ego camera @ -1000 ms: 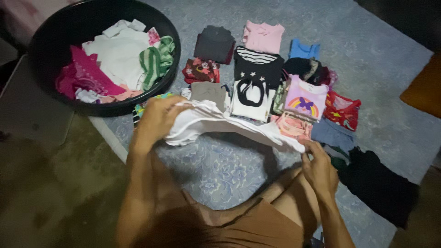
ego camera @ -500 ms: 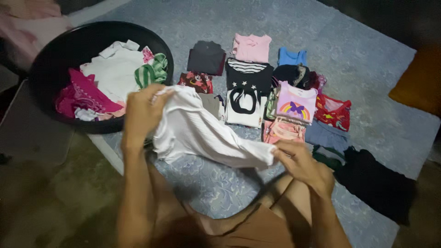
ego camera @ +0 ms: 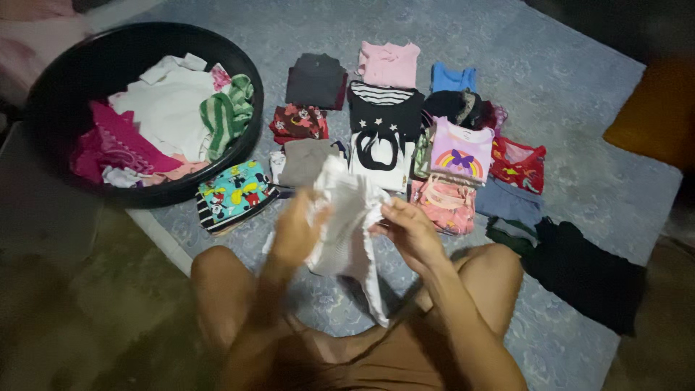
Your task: The person folds multiple pieces of clean clothing, including shorts, tank tops, and a floral top, taken from a black basin. Each item is smoothed, folded into a compact rectangle, and placed into neat stacks on the floor.
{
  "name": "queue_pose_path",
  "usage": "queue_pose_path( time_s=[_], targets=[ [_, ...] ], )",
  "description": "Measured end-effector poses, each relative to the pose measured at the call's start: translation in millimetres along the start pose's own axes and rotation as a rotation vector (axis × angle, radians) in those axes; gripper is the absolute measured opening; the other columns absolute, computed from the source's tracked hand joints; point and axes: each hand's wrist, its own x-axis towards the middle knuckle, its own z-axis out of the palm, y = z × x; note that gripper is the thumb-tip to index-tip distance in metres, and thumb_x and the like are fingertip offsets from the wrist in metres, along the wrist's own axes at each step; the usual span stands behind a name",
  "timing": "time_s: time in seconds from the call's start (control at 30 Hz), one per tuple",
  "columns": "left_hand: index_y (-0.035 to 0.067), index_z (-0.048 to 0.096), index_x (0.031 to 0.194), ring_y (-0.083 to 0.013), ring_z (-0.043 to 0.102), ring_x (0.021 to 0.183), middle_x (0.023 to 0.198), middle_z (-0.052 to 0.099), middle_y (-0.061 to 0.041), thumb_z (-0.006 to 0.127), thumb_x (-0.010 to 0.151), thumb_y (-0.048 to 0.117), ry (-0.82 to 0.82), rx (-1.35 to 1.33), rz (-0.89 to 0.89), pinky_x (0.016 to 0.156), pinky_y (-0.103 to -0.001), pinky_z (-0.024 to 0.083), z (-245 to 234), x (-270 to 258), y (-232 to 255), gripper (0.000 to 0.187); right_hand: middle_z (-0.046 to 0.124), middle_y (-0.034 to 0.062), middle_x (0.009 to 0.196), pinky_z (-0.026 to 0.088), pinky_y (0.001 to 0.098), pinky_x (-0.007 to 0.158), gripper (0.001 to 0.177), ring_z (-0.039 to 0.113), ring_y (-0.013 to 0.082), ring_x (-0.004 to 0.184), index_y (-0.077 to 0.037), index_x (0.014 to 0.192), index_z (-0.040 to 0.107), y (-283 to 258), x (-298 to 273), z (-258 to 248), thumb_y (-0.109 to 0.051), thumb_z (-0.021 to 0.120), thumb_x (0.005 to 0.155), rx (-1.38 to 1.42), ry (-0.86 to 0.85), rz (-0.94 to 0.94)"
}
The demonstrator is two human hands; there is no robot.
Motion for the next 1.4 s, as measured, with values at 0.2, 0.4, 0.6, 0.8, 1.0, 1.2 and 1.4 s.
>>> queue_pose_path(
  time_s=[0.2, 0.4, 0.6, 0.8, 1.0, 1.2, 1.4],
  targets=[
    [-0.001, 0.069, 0.103, -0.0137, 0.069, 0.068, 0.078, 0.073, -0.012, 0.078, 0.089, 0.018, -0.026, -0.419, -0.158, 0.062, -0.029, 0.058, 37, -41, 46, 0.025, 0.071, 0.0017, 0.098, 0.051, 0.0291, 0.089, 0.013, 0.065, 0.0102, 0.092, -0.005, 0.104, 0.068, 21, 5, -3, -0.017, 0.066, 0.101, -0.134, 0.073, -0.002],
    [-0.001, 0.069, 0.106, -0.0118, 0.068, 0.072, 0.084, 0.075, -0.01, 0.071, 0.096, 0.011, -0.036, -0.545, -0.204, 0.063, -0.028, 0.056, 38, -25, 53, 0.016, 0.07, 0.0017, 0.098, 0.051, 0.0276, 0.086, 0.011, 0.063, 0.009, 0.092, -0.004, 0.105, 0.069, 19, 9, -10, -0.014, 0.067, 0.1, -0.246, -0.012, -0.097],
    [0.0, 0.071, 0.104, -0.0126, 0.076, 0.079, 0.088, 0.077, -0.01, 0.068, 0.098, 0.009, 0.032, -0.471, 0.013, 0.068, -0.029, 0.057, 39, -28, 46, 0.011, 0.071, 0.0056, 0.092, 0.057, 0.0298, 0.079, 0.011, 0.067, 0.0124, 0.084, 0.0, 0.097, 0.069, 21, 10, -16, -0.011, 0.07, 0.097, -0.253, 0.038, -0.104],
    [-0.002, 0.067, 0.099, -0.0197, 0.064, 0.062, 0.073, 0.069, -0.012, 0.059, 0.1, 0.014, 0.0, -0.356, -0.16, 0.058, -0.034, 0.051, 50, -24, 31, 0.018, 0.069, 0.0017, 0.09, 0.052, 0.0249, 0.079, 0.007, 0.062, 0.0078, 0.083, -0.004, 0.099, 0.068, 30, 16, -40, -0.01, 0.068, 0.097, -0.401, 0.003, -0.094],
    [0.005, 0.055, 0.105, -0.0205, 0.062, 0.071, 0.082, 0.063, -0.016, 0.039, 0.11, 0.023, 0.23, -0.253, -0.486, 0.063, -0.037, 0.05, 42, -1, 8, 0.024, 0.053, -0.0036, 0.075, 0.039, 0.0227, 0.057, 0.013, 0.049, 0.0063, 0.064, -0.009, 0.086, 0.055, 18, 30, -86, 0.002, 0.061, 0.089, -0.316, 0.205, -0.098],
    [0.003, 0.064, 0.113, -0.0288, 0.066, 0.08, 0.09, 0.07, -0.019, 0.047, 0.112, 0.026, 0.187, -0.063, -0.131, 0.071, -0.045, 0.052, 14, 51, 25, 0.028, 0.054, -0.0014, 0.07, 0.036, 0.0241, 0.051, 0.009, 0.047, 0.0083, 0.058, -0.008, 0.087, 0.06, -15, 31, -95, -0.003, 0.054, 0.092, -0.626, 0.451, -0.051],
    [0.006, 0.073, 0.106, -0.0347, 0.072, 0.076, 0.085, 0.071, -0.018, 0.073, 0.091, 0.032, -0.165, 0.03, -0.082, 0.071, -0.045, 0.054, -16, 81, 39, 0.03, 0.068, 0.002, 0.085, 0.051, 0.024, 0.066, 0.022, 0.06, 0.0093, 0.07, -0.004, 0.097, 0.066, -46, 39, -111, 0.0, 0.045, 0.091, -0.468, 0.436, -0.288]
  ],
)
